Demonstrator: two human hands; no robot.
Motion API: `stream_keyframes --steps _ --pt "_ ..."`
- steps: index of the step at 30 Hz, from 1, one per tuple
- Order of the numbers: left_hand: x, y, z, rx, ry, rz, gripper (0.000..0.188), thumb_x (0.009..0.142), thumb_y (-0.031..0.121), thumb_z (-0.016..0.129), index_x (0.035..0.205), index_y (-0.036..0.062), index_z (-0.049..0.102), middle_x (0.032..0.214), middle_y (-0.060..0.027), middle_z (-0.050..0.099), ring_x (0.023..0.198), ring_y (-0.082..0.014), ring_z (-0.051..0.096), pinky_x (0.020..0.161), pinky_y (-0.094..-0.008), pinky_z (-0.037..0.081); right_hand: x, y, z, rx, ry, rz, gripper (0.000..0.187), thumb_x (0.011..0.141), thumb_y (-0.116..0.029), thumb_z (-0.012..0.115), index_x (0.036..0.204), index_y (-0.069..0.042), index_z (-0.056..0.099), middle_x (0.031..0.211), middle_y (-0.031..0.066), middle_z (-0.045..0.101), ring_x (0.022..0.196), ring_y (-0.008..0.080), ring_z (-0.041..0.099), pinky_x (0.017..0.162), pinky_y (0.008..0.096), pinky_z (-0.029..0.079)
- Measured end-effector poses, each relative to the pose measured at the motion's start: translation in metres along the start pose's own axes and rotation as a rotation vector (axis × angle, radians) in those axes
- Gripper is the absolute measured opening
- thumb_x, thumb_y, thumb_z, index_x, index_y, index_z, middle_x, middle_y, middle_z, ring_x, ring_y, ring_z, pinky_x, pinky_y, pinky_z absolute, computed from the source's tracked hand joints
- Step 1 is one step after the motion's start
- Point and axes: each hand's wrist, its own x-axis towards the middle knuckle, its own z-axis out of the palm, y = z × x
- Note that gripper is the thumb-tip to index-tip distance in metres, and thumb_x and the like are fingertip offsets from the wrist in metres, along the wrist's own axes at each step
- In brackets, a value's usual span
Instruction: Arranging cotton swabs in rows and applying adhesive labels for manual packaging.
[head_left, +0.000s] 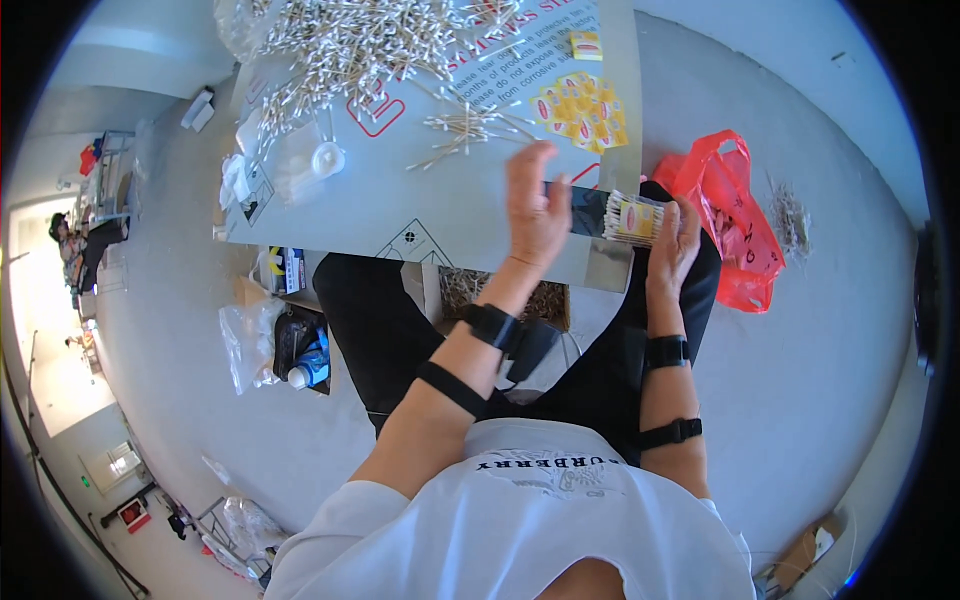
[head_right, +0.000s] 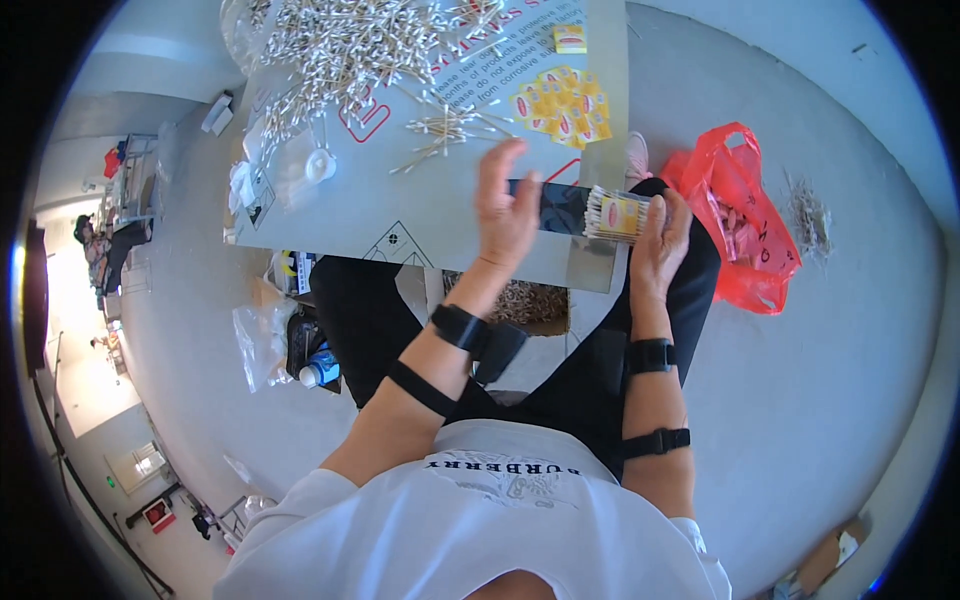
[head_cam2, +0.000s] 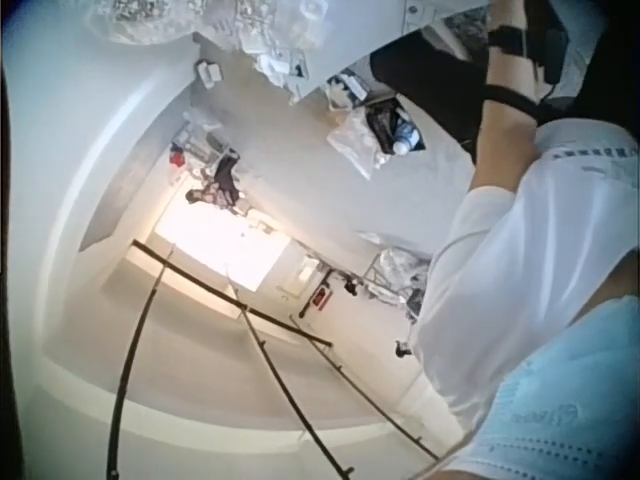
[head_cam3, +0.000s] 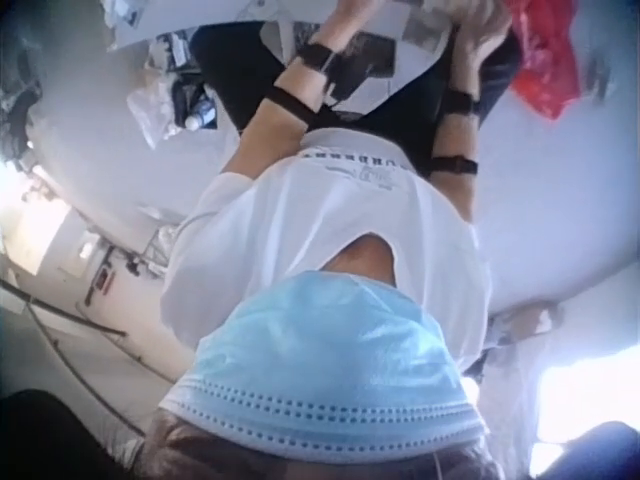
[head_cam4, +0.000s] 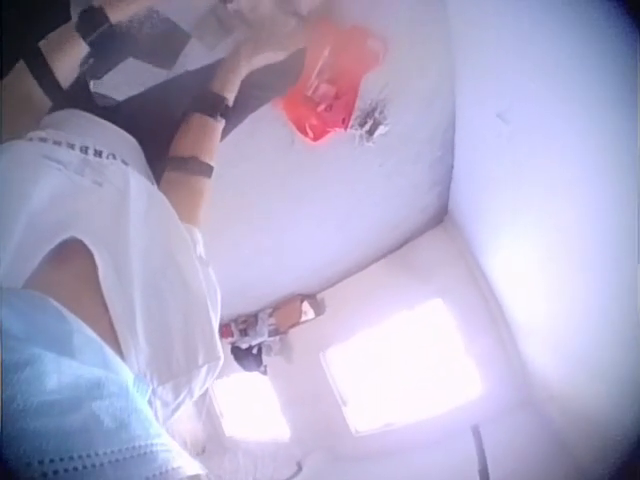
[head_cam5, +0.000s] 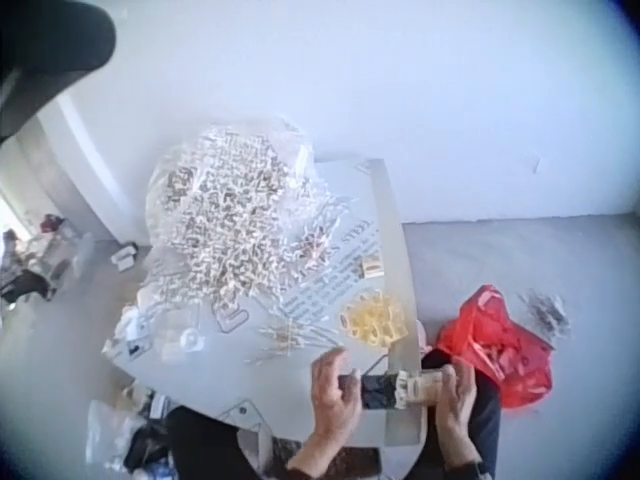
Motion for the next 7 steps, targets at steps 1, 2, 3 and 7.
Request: stream_keyframes --steps 1,2,3,7 --pt "0.010 -0.007 -0.023 0.194 0.024 0.063 0.038 0.076 0.000 0.065 0.112 0.0029 0.055 0.111 -0.0160 0.057 0.106 -0.0355 0.053 0.095 -0.0439 0.042 0.002 -0.012 -0.002 -0.202 0.099 -0.242 0.028 0.095 -0.021 0.059 0.112 0.001 0.058 0.100 0.0155 0.060 0.093 0.0240 0.058 0.084 0.0346 0.046" --pt "0.020 -0.017 -0.047 0.393 0.048 0.122 0.040 0.072 -0.001 0.067 0.111 0.0041 0.055 0.108 -0.0150 0.057 0.104 -0.0352 0.052 0.095 -0.0455 0.041 0.005 -0.033 -0.003 -0.333 0.169 -0.430 0.027 0.093 -0.019 0.061 0.112 0.000 0.058 0.100 0.0163 0.060 0.093 0.0252 0.058 0.084 0.0347 0.046" --pt "0.029 -0.030 -0.068 0.505 0.026 0.090 0.042 0.071 0.001 0.068 0.111 0.0055 0.056 0.108 -0.0142 0.057 0.105 -0.0352 0.051 0.095 -0.0468 0.039 0.007 -0.050 -0.002 -0.467 0.247 -0.618 0.026 0.092 -0.017 0.062 0.112 -0.001 0.058 0.101 0.0171 0.059 0.094 0.0263 0.058 0.085 0.0347 0.046" --pt "0.040 -0.056 -0.114 0.717 -0.059 -0.158 0.046 0.070 0.007 0.071 0.114 0.0115 0.057 0.117 -0.0129 0.053 0.114 -0.0362 0.044 0.099 -0.0471 0.036 0.001 -0.061 0.009 -0.208 -0.313 -0.261 0.028 0.090 -0.015 0.064 0.116 -0.005 0.057 0.109 0.0182 0.057 0.100 0.0282 0.056 0.088 0.0358 0.044"
